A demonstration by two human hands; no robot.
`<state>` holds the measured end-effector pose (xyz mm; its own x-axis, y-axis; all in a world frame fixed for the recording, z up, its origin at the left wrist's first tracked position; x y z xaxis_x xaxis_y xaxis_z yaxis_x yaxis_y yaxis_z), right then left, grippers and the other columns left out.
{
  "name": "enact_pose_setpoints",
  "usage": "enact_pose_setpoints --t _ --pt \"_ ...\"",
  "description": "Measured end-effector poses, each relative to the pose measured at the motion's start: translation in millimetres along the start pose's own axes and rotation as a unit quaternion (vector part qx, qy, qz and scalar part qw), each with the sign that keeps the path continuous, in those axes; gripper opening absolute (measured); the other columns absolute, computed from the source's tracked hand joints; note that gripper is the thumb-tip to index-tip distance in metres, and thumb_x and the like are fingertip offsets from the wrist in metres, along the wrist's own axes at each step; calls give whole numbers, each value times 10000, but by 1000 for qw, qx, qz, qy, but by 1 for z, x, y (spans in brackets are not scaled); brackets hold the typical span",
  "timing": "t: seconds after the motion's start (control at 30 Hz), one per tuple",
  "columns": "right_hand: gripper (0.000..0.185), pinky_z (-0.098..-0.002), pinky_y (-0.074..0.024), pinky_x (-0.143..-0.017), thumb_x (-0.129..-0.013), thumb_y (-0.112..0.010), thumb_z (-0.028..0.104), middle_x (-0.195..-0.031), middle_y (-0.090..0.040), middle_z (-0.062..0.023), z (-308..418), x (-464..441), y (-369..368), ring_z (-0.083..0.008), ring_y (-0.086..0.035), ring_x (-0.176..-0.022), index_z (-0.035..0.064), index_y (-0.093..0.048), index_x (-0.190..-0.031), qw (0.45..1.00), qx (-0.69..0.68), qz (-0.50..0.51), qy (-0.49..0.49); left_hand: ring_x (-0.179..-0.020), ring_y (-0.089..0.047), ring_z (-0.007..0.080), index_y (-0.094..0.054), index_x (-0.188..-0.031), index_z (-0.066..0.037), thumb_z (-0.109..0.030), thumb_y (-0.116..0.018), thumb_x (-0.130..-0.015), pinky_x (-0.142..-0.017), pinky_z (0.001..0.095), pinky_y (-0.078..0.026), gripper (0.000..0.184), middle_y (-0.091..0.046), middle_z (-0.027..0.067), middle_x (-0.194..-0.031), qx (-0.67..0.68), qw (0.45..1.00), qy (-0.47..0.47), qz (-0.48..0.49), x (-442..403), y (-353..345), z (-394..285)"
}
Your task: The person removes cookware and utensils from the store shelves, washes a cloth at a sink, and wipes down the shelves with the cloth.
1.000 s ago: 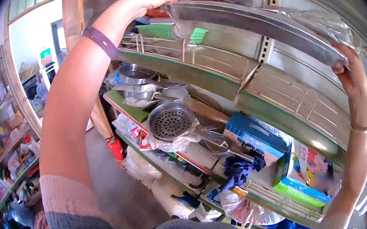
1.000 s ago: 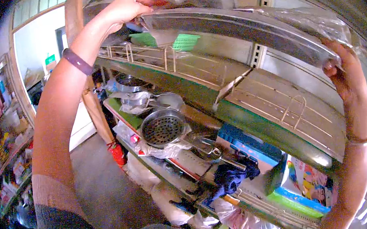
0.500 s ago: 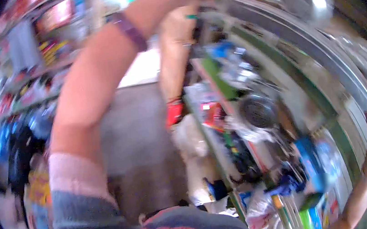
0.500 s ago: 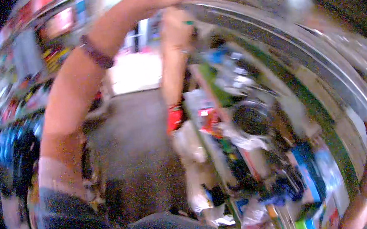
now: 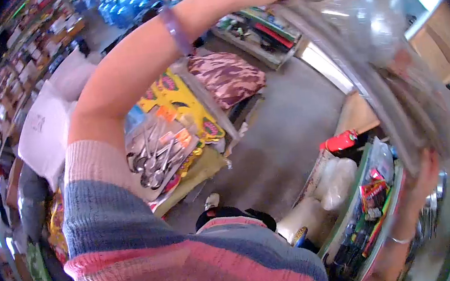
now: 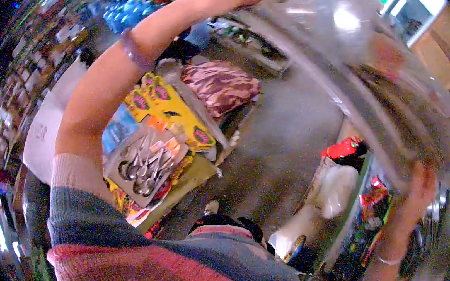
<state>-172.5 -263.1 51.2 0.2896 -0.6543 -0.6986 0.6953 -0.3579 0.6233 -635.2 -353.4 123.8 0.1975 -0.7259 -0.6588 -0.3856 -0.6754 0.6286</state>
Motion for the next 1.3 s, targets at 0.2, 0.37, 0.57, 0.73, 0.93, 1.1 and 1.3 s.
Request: enact_pose_setpoints --t 0.2,0.37,0.57,0.73,0.93,1.1,1.3 --pt "137 -274 -368 -581 -859 -566 158 -737 -441 14 101 37 -203 -94 -418 -684 36 -505 -842 944 -303 98 -80 -695 -615 208 -627 -1089 -146 -183 -609 -701 -648 334 -499 390 -646 85 -765 -119 981 152 19 106 48 168" --pt "177 -259 -355 -515 -846 -583 163 -674 -458 20 157 100 -339 -86 -399 -592 40 -470 -788 869 -430 194 -152 -744 -637 250 -629 -1078 -159 -169 -579 -691 -680 358 -509 391 -662 87 -811 -183 942 280 34 188 67 259" --pt "186 -271 -360 -507 -832 -616 158 -629 -447 4 178 161 -425 -100 -408 -556 19 -504 -883 888 -387 235 -82 -771 -634 247 -613 -1111 -187 -128 -561 -701 -698 355 -503 418 -664 70 -814 -156 913 375 30 262 49 336" --pt "178 -264 -386 -542 -859 -585 144 -684 -506 -10 180 193 -460 -100 -450 -601 -2 -510 -928 886 -363 271 -98 -784 -636 238 -578 -1162 -205 -132 -603 -721 -707 354 -504 448 -670 56 -850 -147 904 400 43 297 33 368" --pt "255 -336 -423 -529 -843 -605 204 -676 -567 -96 189 198 -477 -189 -548 -590 -22 -507 -906 894 -288 328 -102 -805 -638 249 -545 -1199 -198 -141 -618 -737 -741 357 -501 472 -668 73 -880 -162 893 416 53 316 24 384" --pt "301 -357 -465 -617 -864 -568 208 -768 -620 -158 190 210 -497 -255 -606 -686 -38 -482 -1013 880 -310 346 -98 -822 -635 264 -557 -1183 -180 -153 -604 -765 -747 361 -500 422 -665 86 -895 -165 898 407 14 324 17 400" --pt "387 -447 -461 -672 -871 -539 279 -810 -622 -243 185 210 -497 -383 -609 -782 -56 -477 -1055 847 -324 396 -146 -923 -615 277 -590 -1134 -115 -183 -585 -747 -806 373 -479 393 -647 115 -999 -170 882 437 46 321 7 413"
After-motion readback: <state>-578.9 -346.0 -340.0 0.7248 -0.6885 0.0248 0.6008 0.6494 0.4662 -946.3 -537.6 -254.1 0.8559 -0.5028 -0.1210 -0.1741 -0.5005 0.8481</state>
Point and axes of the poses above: each hand's wrist, its own x-axis away from the middle knuckle, its own y-axis out of the back of the hand, z = x × y, the point moved 6 cm from there along -x, towards the middle knuckle
